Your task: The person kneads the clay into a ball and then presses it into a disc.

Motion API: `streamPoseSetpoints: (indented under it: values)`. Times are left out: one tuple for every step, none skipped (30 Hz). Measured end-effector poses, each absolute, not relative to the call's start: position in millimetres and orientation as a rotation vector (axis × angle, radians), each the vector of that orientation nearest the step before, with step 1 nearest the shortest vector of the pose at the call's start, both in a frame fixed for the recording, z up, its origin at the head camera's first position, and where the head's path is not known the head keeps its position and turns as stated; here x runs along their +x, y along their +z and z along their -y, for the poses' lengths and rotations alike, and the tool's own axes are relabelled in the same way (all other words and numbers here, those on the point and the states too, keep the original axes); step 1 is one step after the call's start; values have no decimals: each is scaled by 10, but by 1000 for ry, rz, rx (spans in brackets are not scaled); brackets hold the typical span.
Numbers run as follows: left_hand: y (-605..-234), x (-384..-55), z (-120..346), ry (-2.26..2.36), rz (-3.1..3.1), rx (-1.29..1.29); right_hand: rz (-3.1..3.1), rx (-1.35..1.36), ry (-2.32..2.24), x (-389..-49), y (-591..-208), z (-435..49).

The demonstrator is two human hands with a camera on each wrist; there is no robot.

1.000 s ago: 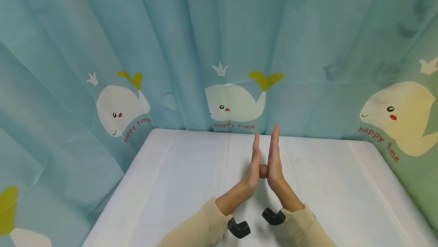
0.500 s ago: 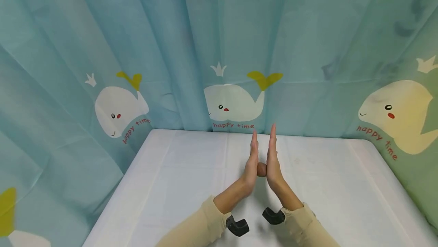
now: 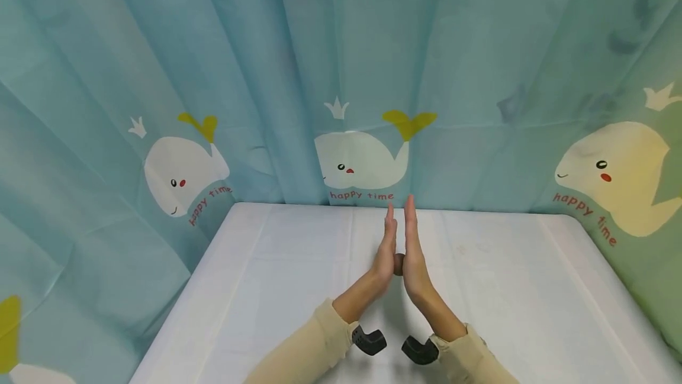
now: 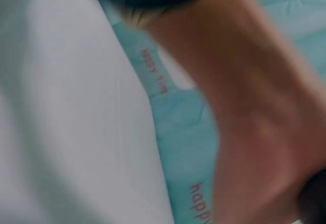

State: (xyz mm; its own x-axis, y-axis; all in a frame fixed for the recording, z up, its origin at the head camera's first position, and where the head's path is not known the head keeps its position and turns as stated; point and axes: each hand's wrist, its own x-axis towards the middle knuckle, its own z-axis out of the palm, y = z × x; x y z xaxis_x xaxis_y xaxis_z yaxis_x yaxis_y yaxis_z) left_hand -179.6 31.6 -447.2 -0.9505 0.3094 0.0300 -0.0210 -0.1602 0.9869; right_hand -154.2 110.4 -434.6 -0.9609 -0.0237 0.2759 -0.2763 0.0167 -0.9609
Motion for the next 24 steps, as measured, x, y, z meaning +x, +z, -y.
streamPoseSetpoints:
  values:
    - [-4469,-1773,-329,2217,-1877,334,2104,295,2075,-1557,-4362,-1124]
    - [-4461,-1745,-341,2215,-1875,338,2098,270,2100,-1575,-4387,-1147]
    - [-4446,-1714,-352,2207,-1879,340,2091,250,2124,-1594,-4407,-1175]
    - [-4431,-1686,-363,2201,-1879,345,2073,231,2150,-1617,-4423,-1204]
    - [-4411,-1662,-374,2202,-1876,349,2055,222,2169,-1638,-4435,-1230]
    - [-4394,-1645,-380,2200,-1880,358,2042,226,2180,-1655,-4442,-1251]
    - [-4373,-1635,-384,2201,-1884,355,2037,246,2181,-1664,-4450,-1263]
    - [-4363,-1642,-381,2205,-1888,354,2043,266,2175,-1660,-4450,-1262]
    - [-4351,-1660,-372,2208,-1899,348,2058,291,2153,-1640,-4443,-1248]
    - [-4351,-1693,-357,2218,-1906,344,2076,324,2123,-1603,-4434,-1224]
    - [-4356,-1736,-339,2226,-1910,332,2098,367,2082,-1553,-4423,-1190]
    - [-4372,-1782,-317,2233,-1917,329,2115,408,2038,-1495,-4408,-1150]
    - [-4394,-1826,-301,2242,-1919,324,2132,437,1996,-1441,-4388,-1113]
    - [-4413,-1857,-287,2244,-1922,334,2145,452,1954,-1399,-4359,-1086]
    - [-4426,-1868,-283,2242,-1925,341,2151,463,1920,-1384,-4336,-1075]
    - [-4437,-1858,-291,2231,-1937,350,2148,463,1905,-1393,-4315,-1081]
    - [-4441,-1839,-309,2226,-1942,374,2141,458,1899,-1429,-4302,-1103]
    - [-4438,-1803,-329,2220,-1948,400,2135,429,1922,-1481,-4293,-1140]
    - [-4427,-1758,-351,2212,-1951,417,2128,401,1946,-1549,-4301,-1188]
    - [-4409,-1711,-370,2204,-1953,434,2115,376,1966,-1622,-4323,-1237]
    - [-4390,-1670,-383,2201,-1958,448,2098,348,2000,-1686,-4357,-1282]
    - [-4367,-1641,-388,2205,-1957,465,2076,333,2023,-1733,-4395,-1309]
    - [-4346,-1634,-386,2228,-1943,479,2074,322,2032,-1757,-4442,-1322]
    - [-4318,-1634,-374,2251,-1933,472,2080,311,2039,-1760,-4490,-1317]
